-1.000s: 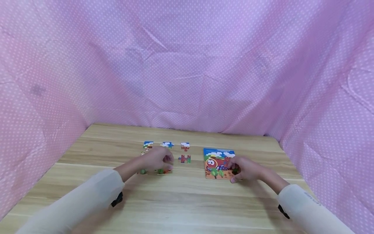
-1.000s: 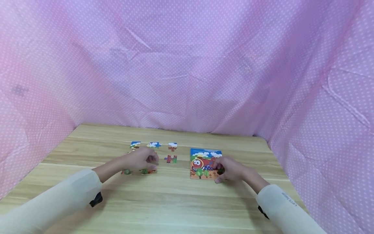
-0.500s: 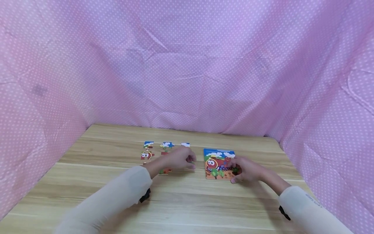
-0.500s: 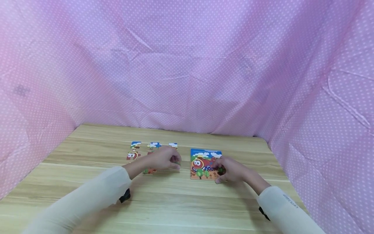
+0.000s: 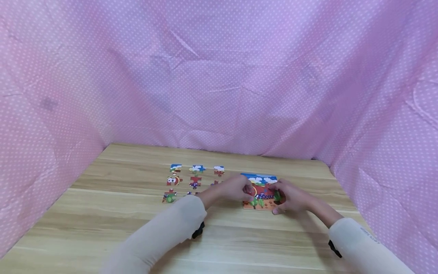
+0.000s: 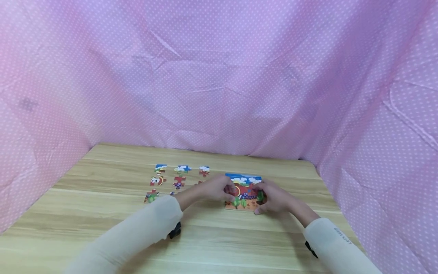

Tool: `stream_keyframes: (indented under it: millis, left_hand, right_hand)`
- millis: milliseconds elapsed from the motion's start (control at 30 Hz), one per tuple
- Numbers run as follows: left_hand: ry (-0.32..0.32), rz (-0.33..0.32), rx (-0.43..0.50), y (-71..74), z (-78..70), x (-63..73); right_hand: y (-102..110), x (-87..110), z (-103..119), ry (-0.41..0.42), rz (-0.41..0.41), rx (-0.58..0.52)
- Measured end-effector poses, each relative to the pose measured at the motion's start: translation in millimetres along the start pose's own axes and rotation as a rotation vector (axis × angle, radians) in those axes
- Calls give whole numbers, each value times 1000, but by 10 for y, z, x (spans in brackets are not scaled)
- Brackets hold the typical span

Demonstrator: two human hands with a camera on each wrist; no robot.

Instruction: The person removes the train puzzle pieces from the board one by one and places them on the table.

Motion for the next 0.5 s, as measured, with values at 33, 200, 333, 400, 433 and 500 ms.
stream_keyframes:
  millis: [33,200,333,400,433,500]
  left_hand:
    - [-11,7,7,-28,-41,-36]
    - [-29,37,7,-159,-163,-176]
    - [-21,29,-2,-225,-186,-264]
    - [-27,15,-18,-241,-195,-310]
    - [-29,11,-25,-246,-200,-331]
    - [-32,5,-47,-264,-206,-374]
  right_hand:
    - [8,6,-3,1,-5,3]
    - [24,20,-11,15,-5,6]
    - [22,15,-28,28,-3,6]
    - [21,13,-37,35,-3,5]
    - [20,11,-40,38,-4,5]
    - [18,10,-49,41,-4,5]
Point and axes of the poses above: each hand's wrist, its own x-axis away from the middle knuckle, its own y-axis out of the back of the hand, z = x × y, the point moved 7 cm from there along -x, towards the middle knuckle, and after that the axes turned 9 degrees about -x, right-handed, at the moved point
